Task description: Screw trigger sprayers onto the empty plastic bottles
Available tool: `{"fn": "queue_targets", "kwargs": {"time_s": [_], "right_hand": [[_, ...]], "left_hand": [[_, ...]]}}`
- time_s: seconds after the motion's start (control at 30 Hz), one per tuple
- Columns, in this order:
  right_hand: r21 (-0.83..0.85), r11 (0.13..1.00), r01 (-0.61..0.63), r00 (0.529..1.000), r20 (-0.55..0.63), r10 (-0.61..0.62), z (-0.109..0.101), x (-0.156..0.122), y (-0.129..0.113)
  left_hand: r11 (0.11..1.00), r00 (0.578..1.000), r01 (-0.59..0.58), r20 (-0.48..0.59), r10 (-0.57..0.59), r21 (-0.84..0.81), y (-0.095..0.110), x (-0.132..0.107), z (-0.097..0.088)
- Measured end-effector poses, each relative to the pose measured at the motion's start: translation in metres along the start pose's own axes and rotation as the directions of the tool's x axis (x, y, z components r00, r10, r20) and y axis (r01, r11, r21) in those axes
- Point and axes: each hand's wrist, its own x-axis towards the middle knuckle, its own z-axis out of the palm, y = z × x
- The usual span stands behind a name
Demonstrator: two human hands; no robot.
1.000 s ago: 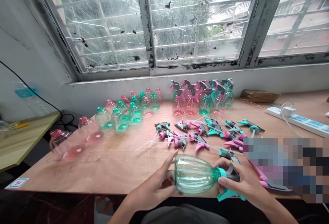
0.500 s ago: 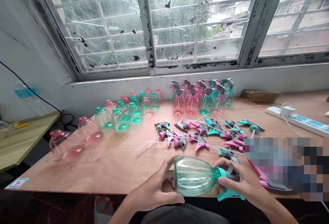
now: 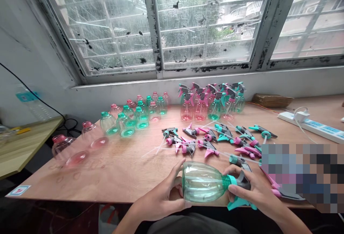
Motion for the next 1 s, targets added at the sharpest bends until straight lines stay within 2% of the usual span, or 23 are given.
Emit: {"fn": "queue_targets", "kwargs": {"time_s": [0.17,0.33,0.5,0.77,1.0], "right_hand": [[0.04,0.999,-0.004,1.0,-0.001,0.004,0.0,0.0,0.002],[0.039,0.999,-0.003,1.0,0.007,0.002,-0.001,0.0,0.003],[0.013,1.0,0.002,1.0,0.002,-0.002,-0.001,0.0,0.004],[0.018,1.0,0.006,1.0,-0.013,-0.006,0.0,0.0,0.003],[0.013,1.0,0.002,1.0,-0.007,-0.002,0.0,-0.001,0.001]], "left_hand": [[0.998,1.0,-0.021,0.013,0.022,-0.064,-0.007,0.001,-0.001],[1.0,0.999,-0.01,-0.035,0.01,-0.002,-0.015,-0.001,-0.005],[0.999,0.999,-0.041,-0.026,0.042,0.021,-0.012,0.0,-0.003],[0.999,1.0,-0.012,-0.001,0.012,-0.03,-0.006,0.002,-0.001],[0.998,1.0,0.01,0.005,-0.01,-0.068,-0.009,0.001,-0.003]]}}
